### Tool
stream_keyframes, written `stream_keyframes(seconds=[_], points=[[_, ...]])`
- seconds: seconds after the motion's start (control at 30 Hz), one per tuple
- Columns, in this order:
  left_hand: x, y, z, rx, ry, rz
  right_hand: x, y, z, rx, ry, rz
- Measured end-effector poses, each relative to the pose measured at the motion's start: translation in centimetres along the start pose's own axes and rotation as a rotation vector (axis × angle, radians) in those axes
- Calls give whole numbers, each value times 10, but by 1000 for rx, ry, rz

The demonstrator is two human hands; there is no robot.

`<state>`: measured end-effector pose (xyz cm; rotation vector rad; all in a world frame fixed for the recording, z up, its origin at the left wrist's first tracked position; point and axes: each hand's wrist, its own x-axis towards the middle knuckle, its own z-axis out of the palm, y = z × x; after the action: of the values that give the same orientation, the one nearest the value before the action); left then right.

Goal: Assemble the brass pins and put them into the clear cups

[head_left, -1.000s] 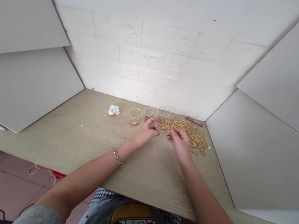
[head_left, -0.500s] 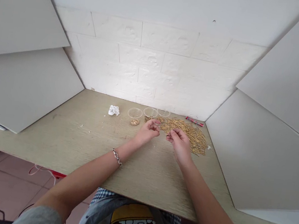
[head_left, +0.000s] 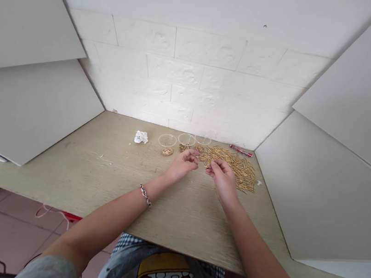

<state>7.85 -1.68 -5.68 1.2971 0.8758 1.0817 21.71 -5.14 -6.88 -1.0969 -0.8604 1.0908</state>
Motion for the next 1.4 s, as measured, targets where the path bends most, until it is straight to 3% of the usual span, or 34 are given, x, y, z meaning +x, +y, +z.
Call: stream_keyframes(seconds=[1.4], points=[[4,-3,-7,159,77,12,1,-4,0,37,24,-6]])
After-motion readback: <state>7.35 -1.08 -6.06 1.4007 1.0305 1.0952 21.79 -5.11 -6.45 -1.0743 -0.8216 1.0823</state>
